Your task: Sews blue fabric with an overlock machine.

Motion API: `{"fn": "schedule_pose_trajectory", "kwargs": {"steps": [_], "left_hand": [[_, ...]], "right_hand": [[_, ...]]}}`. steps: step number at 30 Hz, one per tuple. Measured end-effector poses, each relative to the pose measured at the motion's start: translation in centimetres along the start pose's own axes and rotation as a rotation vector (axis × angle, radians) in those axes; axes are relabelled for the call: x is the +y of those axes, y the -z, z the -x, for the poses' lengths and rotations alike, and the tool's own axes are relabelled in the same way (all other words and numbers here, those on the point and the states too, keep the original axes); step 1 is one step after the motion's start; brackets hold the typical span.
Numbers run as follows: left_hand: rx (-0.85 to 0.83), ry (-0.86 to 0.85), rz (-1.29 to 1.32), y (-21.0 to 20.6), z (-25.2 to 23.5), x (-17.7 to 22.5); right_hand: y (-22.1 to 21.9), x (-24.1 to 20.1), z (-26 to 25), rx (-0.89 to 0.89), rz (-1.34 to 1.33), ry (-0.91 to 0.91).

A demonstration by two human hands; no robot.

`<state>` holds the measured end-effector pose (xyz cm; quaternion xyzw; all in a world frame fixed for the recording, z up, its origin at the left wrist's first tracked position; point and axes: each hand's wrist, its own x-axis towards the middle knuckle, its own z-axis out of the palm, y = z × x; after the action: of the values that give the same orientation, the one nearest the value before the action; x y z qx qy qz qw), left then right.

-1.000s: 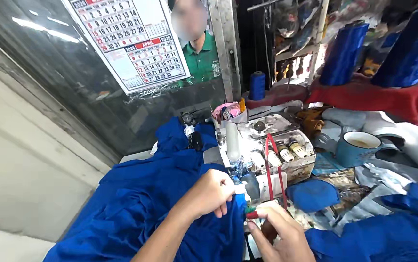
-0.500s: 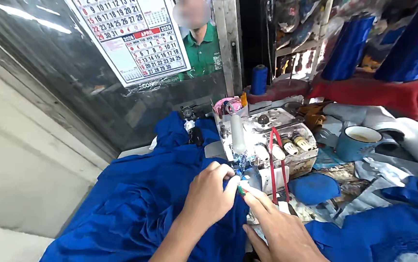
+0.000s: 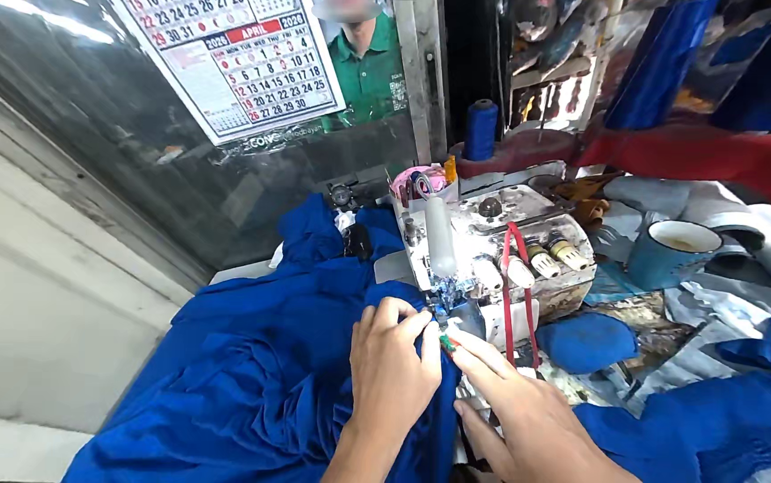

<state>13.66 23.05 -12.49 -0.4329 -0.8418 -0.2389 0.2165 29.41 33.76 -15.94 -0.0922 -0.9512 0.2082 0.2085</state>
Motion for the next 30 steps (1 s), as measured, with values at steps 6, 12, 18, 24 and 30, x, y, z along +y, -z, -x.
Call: {"fn": "schedule_pose_trajectory", "kwargs": {"steps": [6, 12, 18, 24, 30], "left_hand": [[0.034, -0.071, 0.005, 0.8, 1.6, 0.3], [0.011, -0.097, -0.031, 1.2, 3.0, 0.3], [-0.108, -0.107, 0.069, 0.8, -1.2, -4.0], [-0.238, 0.127, 0.322, 0.8, -3.5, -7.5], [0.029, -0.081, 0.237, 2.2, 5.8, -0.7]], "right_hand": [[-0.4, 1.3, 0.5, 0.026, -0.190, 0.044], [-1.7, 1.3, 1.3, 0.148, -0.180, -0.028], [-1.2, 0.8, -0.1, -0.005, -0.170, -0.053], [0.4, -2.0, -3.4, -0.319, -0.258, -0.085], [-2.1, -0.4, 1.9, 0.364, -0.616, -0.234]]}}
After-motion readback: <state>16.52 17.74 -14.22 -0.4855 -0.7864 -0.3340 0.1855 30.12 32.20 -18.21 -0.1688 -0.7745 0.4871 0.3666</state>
